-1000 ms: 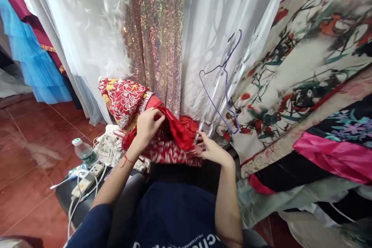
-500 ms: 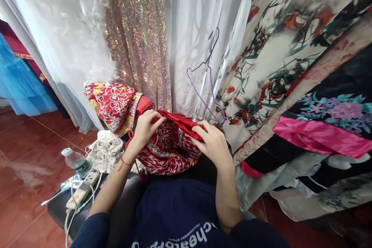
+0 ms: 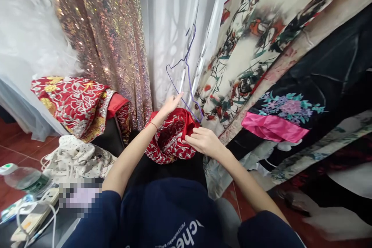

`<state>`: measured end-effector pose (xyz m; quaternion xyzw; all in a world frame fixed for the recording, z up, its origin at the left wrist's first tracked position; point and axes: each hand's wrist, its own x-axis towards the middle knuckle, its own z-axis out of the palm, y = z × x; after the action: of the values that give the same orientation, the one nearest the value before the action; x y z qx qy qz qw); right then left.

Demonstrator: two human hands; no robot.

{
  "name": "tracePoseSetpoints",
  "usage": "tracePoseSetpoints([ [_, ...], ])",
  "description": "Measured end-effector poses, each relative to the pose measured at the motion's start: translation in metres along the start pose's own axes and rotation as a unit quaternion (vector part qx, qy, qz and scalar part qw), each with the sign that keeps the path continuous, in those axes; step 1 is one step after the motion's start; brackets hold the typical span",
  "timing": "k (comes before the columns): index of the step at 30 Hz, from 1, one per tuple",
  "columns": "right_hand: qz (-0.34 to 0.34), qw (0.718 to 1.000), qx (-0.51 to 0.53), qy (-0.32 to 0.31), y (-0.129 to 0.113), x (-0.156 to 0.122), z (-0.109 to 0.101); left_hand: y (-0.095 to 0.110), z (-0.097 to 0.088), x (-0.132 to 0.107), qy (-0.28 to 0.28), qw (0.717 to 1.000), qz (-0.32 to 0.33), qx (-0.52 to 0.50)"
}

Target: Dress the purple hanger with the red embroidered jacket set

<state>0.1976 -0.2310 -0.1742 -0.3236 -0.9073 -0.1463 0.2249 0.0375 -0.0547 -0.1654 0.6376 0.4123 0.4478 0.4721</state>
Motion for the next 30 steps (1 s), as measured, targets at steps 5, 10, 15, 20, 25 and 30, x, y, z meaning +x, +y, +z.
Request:
tracePoseSetpoints([
  [5, 0.058, 0.998, -0.001, 0.013, 0.031, -0.033, -0.009, -0.015, 0.021, 0.02, 0.019, 0.969, -0.094, -0.227],
  [10, 0.089, 0.996, -0.008, 0.03, 0.051, -0.04, -0.024, -0.025, 0.02, 0.009, 0.009, 0.952, -0.077, -0.296],
  [15, 0.124, 0.991, -0.02, 0.046, 0.063, -0.046, -0.027, -0.034, 0.007, -0.006, -0.006, 0.954, -0.024, -0.3],
  [20, 0.158, 0.98, 0.067, 0.096, 0.08, -0.055, -0.025, -0.033, -0.012, -0.016, -0.006, 0.968, 0.008, -0.252],
  [25, 0.16, 0.967, 0.115, 0.163, 0.098, -0.032, -0.029, -0.025, -0.019, -0.026, 0.012, 0.984, 0.032, -0.174],
  [30, 0.188, 0.938, 0.144, 0.252, 0.107, 0.023, -0.024, -0.015, -0.017, -0.038, 0.018, 0.988, 0.031, -0.153],
])
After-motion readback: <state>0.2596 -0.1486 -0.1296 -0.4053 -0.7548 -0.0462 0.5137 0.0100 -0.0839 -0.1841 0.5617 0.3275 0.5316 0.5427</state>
